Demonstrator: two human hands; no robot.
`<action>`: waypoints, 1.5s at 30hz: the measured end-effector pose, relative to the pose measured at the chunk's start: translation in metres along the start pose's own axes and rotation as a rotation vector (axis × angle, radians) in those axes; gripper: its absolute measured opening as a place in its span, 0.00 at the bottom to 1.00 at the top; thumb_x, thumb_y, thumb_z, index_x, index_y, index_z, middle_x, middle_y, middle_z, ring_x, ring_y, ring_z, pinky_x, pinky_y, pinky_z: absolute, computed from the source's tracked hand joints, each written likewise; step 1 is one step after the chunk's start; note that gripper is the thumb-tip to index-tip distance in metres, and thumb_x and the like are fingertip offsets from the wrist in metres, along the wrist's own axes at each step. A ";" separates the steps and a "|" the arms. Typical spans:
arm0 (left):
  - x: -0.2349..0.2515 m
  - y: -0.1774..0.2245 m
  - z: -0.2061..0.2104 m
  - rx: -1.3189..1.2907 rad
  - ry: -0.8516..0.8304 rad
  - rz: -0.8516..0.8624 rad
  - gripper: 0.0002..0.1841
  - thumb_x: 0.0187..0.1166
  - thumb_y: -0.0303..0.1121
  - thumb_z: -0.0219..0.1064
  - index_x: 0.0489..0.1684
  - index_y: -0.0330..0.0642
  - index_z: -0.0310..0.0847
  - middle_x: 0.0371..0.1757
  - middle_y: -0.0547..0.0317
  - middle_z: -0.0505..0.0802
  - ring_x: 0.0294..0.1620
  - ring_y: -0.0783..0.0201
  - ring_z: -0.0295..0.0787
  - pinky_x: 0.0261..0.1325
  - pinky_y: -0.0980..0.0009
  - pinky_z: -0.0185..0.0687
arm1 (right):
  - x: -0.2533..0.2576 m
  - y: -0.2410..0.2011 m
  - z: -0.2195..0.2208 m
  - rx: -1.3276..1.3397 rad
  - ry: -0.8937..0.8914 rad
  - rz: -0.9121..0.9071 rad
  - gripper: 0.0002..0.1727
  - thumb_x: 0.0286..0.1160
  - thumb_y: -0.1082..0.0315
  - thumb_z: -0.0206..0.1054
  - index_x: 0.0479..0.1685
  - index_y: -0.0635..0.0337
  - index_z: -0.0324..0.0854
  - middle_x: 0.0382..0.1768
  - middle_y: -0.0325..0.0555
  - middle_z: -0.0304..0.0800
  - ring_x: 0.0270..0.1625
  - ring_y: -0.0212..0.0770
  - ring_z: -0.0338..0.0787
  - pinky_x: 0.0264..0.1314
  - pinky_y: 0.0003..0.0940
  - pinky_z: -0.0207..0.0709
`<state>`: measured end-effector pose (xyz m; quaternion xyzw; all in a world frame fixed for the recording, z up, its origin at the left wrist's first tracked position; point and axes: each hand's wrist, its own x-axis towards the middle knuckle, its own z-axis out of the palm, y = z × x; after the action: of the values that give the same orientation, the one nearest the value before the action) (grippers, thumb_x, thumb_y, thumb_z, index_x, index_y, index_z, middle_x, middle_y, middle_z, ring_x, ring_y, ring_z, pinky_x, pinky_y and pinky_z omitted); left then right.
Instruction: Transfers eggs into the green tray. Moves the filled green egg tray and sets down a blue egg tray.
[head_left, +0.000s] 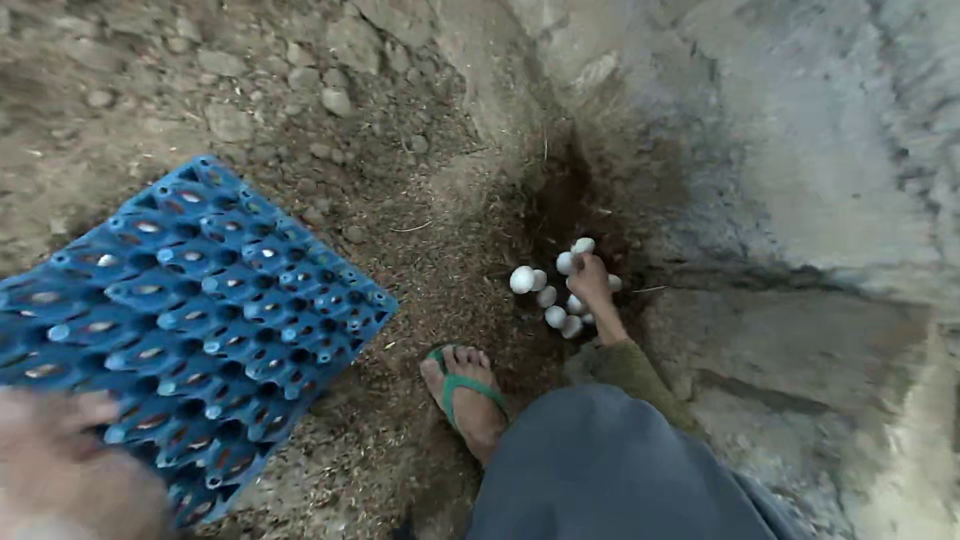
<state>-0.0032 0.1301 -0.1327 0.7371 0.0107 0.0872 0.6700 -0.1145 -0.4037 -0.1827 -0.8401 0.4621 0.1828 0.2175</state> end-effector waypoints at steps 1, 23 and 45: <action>-0.001 0.016 0.029 0.031 -0.046 -0.024 0.08 0.88 0.29 0.56 0.57 0.42 0.76 0.41 0.79 0.88 0.38 0.81 0.86 0.47 0.79 0.85 | -0.005 0.003 0.010 0.042 -0.043 -0.020 0.24 0.83 0.65 0.62 0.75 0.67 0.75 0.74 0.66 0.79 0.75 0.60 0.81 0.78 0.56 0.73; -0.085 -0.038 0.333 0.529 -1.318 -0.315 0.26 0.93 0.44 0.50 0.88 0.50 0.67 0.86 0.38 0.70 0.79 0.41 0.76 0.77 0.45 0.75 | -0.014 0.006 0.048 -0.029 -0.294 -0.317 0.47 0.62 0.56 0.83 0.85 0.59 0.68 0.87 0.61 0.63 0.85 0.59 0.69 0.85 0.53 0.67; -0.074 -0.003 0.313 0.531 -1.275 -0.055 0.30 0.74 0.43 0.72 0.80 0.52 0.76 0.74 0.35 0.82 0.72 0.36 0.81 0.68 0.38 0.77 | 0.027 0.012 -0.028 0.372 0.168 0.120 0.27 0.88 0.63 0.59 0.83 0.63 0.65 0.71 0.67 0.79 0.69 0.58 0.84 0.70 0.58 0.78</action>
<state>-0.0310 -0.1883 -0.1717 0.7830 -0.3458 -0.3858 0.3442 -0.1082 -0.4433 -0.1752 -0.7687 0.5536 0.0364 0.3184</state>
